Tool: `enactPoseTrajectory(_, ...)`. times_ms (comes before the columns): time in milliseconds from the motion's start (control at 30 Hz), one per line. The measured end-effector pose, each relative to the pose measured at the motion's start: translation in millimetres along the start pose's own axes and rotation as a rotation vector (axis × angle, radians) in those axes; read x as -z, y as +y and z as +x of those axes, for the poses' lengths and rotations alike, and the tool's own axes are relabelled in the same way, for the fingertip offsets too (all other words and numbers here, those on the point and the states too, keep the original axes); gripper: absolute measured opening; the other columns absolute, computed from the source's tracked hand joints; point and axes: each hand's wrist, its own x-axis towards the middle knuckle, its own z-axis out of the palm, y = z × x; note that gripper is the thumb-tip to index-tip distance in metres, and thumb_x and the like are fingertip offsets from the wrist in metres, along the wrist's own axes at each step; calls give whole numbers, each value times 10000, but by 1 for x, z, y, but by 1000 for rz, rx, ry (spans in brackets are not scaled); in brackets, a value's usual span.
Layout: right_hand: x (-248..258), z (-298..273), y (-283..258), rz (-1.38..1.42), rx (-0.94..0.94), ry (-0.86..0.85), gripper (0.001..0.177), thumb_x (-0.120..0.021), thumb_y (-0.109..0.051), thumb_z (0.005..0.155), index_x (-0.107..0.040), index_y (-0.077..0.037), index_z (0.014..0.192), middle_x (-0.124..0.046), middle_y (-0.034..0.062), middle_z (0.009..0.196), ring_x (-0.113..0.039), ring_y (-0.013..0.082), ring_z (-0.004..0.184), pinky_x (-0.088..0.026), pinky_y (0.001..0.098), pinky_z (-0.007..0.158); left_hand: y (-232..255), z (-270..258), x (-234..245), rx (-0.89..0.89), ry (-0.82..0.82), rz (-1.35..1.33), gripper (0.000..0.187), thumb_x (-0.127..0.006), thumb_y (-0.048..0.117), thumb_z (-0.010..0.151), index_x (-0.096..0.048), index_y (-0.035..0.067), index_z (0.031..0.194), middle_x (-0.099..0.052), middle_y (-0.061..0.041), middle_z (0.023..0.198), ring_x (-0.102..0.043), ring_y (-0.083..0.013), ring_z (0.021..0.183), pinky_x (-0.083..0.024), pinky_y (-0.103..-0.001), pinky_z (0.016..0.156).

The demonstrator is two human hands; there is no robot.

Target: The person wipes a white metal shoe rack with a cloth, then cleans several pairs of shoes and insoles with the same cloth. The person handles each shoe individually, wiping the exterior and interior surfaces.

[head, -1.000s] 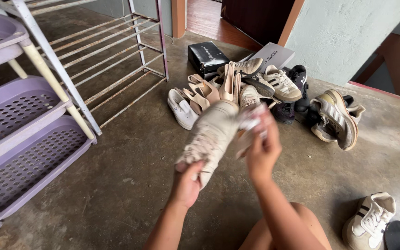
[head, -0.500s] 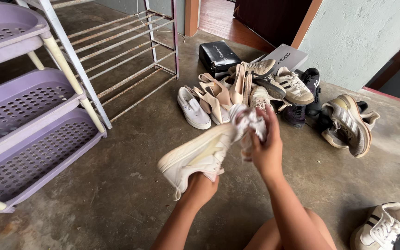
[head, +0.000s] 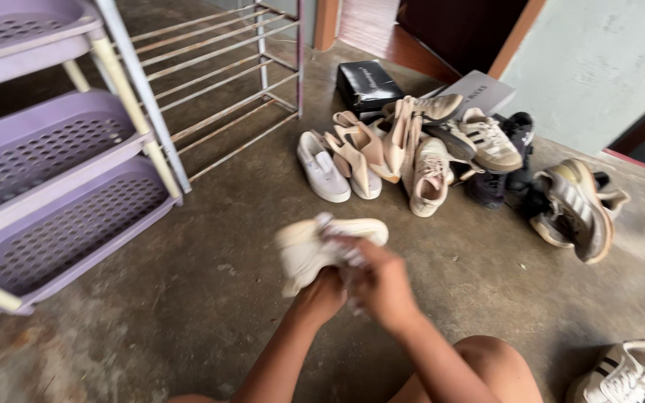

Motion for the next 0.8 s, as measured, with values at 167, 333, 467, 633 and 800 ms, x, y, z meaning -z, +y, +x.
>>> enactPoseTrajectory(167,31,20,47,79,-384,109,452,-563,38,937,-621,-109,1360,-648,116,888,-654,144,618,-525,264,435,29,-1,6,-28,-112,138,273,-506,-83,927,-642,-42,1161,-667,-216,1202,-681,-323,1033,-572,-411,919)
enactPoseTrajectory(333,19,0,115,78,-338,212,281,-579,-62,1022,-638,-64,1297,-667,100,894,-593,125,667,-484,273,524,59,-11,18,-199,98,-106,355,-645,-95,819,-640,-33,1168,-666,-237,1214,-641,-356,1137,-522,-442,984)
enactPoseTrajectory(467,2,-22,154,156,-301,359,254,-585,-34,1007,-626,-34,1257,-710,55,967,-616,60,784,-519,229,666,57,-6,5,-198,185,-623,871,-828,6,672,-366,-25,1409,-536,-187,1347,-597,-271,1251,-490,-396,1043)
enactPoseTrajectory(633,-22,-46,144,181,-526,424,274,-569,-45,1021,-619,-76,1288,-676,75,883,-532,120,643,-439,271,546,45,6,-7,122,153,-1347,605,-631,251,970,-383,57,1487,-582,-150,1371,-610,-208,1244,-519,-376,1045)
enactPoseTrajectory(800,-27,-64,122,100,-111,411,295,-627,16,966,-663,-45,1253,-694,57,1006,-619,65,852,-525,212,725,34,10,-10,-34,272,-1054,519,-692,277,968,-517,5,1374,-586,-173,1314,-663,-224,1157,-552,-411,1003)
